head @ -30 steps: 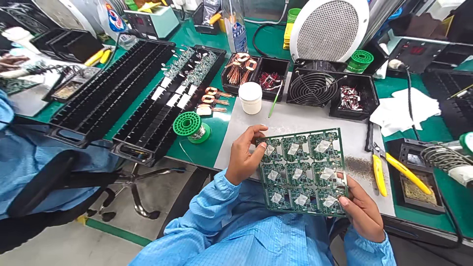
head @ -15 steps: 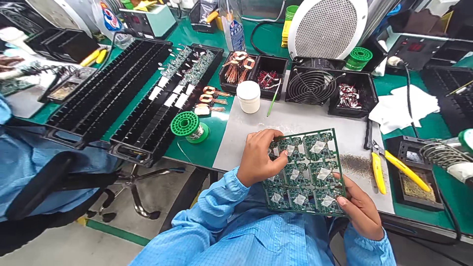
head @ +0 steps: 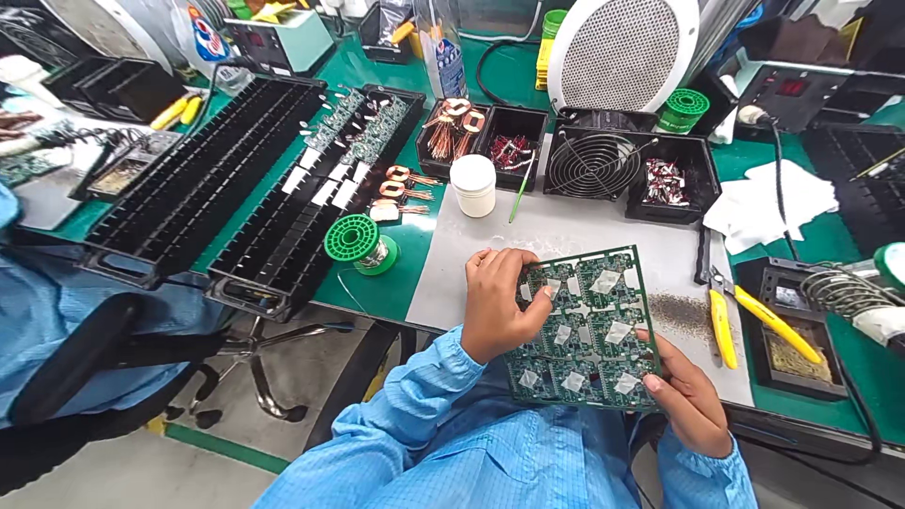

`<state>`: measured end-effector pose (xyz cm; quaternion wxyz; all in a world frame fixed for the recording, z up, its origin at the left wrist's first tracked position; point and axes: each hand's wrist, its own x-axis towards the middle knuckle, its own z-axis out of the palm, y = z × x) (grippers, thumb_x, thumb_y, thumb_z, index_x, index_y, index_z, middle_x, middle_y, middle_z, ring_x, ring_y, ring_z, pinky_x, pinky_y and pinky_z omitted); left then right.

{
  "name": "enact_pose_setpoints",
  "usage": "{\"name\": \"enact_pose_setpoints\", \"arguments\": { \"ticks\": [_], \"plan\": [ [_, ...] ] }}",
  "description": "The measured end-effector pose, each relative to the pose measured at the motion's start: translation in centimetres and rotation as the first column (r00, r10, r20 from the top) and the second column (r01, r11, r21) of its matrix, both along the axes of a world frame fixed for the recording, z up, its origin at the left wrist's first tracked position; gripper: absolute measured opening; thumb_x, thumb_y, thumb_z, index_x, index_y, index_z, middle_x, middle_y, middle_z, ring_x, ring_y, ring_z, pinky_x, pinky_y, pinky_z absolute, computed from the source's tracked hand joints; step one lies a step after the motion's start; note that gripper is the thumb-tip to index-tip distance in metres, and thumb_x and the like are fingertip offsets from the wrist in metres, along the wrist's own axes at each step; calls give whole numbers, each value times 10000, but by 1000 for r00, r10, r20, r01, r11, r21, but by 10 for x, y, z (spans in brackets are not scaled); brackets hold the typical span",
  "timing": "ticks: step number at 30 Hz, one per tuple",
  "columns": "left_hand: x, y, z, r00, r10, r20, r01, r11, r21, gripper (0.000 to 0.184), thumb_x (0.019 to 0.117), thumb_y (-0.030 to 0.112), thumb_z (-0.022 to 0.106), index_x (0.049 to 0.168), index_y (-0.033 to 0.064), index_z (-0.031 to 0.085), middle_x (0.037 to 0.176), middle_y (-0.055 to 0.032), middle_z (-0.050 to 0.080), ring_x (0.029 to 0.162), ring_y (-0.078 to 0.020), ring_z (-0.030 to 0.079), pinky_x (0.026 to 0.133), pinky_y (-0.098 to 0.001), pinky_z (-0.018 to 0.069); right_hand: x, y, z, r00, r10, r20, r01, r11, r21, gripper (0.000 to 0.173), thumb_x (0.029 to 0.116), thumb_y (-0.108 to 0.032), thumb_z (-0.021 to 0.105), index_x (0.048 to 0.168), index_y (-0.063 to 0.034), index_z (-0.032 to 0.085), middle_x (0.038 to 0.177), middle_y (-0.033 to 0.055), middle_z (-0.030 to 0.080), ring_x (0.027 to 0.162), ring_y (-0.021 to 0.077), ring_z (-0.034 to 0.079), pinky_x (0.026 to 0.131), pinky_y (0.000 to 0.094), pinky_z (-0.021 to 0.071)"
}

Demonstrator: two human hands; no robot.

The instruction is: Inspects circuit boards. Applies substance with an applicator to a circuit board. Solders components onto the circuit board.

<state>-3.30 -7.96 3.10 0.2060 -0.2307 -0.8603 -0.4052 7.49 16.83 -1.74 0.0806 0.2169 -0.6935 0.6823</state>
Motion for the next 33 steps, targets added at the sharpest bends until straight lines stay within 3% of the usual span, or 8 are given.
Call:
{"name": "enact_pose_setpoints", "arguments": {
  "ticks": [4, 12, 15, 17, 19, 22, 25, 33],
  "plan": [
    [1, 1, 0, 1000, 10, 17, -9, 1000, -22, 379, 870, 354, 568, 1050, 46, 696, 932, -81, 705, 945, -228, 639, 1019, -568, 338, 0, 1, 0, 1000, 8, -3, -8, 1000, 8, 457, 1074, -285, 494, 1513, -158, 504, 1237, -115, 711, 1048, -64, 662, 903, 136, 549],
    [2, 6, -1, 998, 64, 17, -64, 998, 3, 305, 926, 294, 536, 1005, 54, 706, 886, -64, 700, 947, -218, 641, 1051, -580, 307, -2, 1, 0, 1000, 14, -3, -14, 1000, -9, 460, 1073, -270, 493, 1516, -149, 501, 1275, -106, 702, 1078, -45, 664, 927, 144, 547],
    [2, 3, -2, 999, 28, 41, -29, 999, 33, 358, 961, 289, 521, 1149, 56, 718, 1040, -81, 733, 1116, -253, 649, 1109, -660, 268, -1, 0, 1, 1000, 0, 13, 1, 1000, -18, 458, 1069, -268, 495, 1509, -140, 506, 1266, -108, 704, 1067, -46, 666, 916, 145, 550],
    [5, -2, -3, 998, -3, 69, 0, 999, 48, 522, 966, 356, 513, 1376, 53, 623, 1275, -141, 657, 1277, -311, 565, 1120, -689, 264, -1, -1, 3, 1000, -11, 24, 12, 998, -57, 457, 1071, -264, 501, 1507, -127, 500, 1262, -101, 704, 1056, -34, 672, 904, 155, 561],
    [7, -4, -5, 999, 3, 53, -6, 998, 62, 671, 923, 429, 575, 1482, 60, 526, 1453, -190, 542, 1352, -356, 490, 1087, -658, 319, -1, -2, 4, 999, -20, 32, 23, 994, -103, 464, 1075, -258, 504, 1519, -129, 475, 1292, -101, 690, 1086, -20, 671, 920, 168, 566],
    [10, -3, -6, 1000, -5, 28, 2, 995, 104, 763, 857, 464, 687, 1512, 121, 497, 1583, -259, 355, 1421, -411, 389, 1078, -607, 382, -2, -5, 5, 999, -33, 16, 35, 990, -133, 465, 1075, -255, 507, 1528, -158, 466, 1332, -112, 670, 1128, -15, 660, 950, 174, 559],
    [11, -1, -6, 999, -49, 21, 46, 989, 137, 805, 829, 445, 748, 1534, 177, 466, 1645, -298, 202, 1467, -386, 357, 1109, -509, 421, -2, -6, 4, 999, -41, 15, 43, 991, -128, 472, 1076, -282, 520, 1535, -193, 455, 1359, -122, 654, 1162, -7, 649, 980, 186, 550],
    [16, 15, -11, 998, -55, 43, 47, 984, 172, 784, 784, 360, 759, 1505, 189, 505, 1640, -332, 162, 1488, -408, 308, 1125, -487, 407, -2, -4, 3, 1000, -20, 4, 20, 996, -87, 497, 1084, -293, 503, 1562, -187, 416, 1381, -118, 641, 1177, -8, 642, 983, 190, 550]
  ]
}}
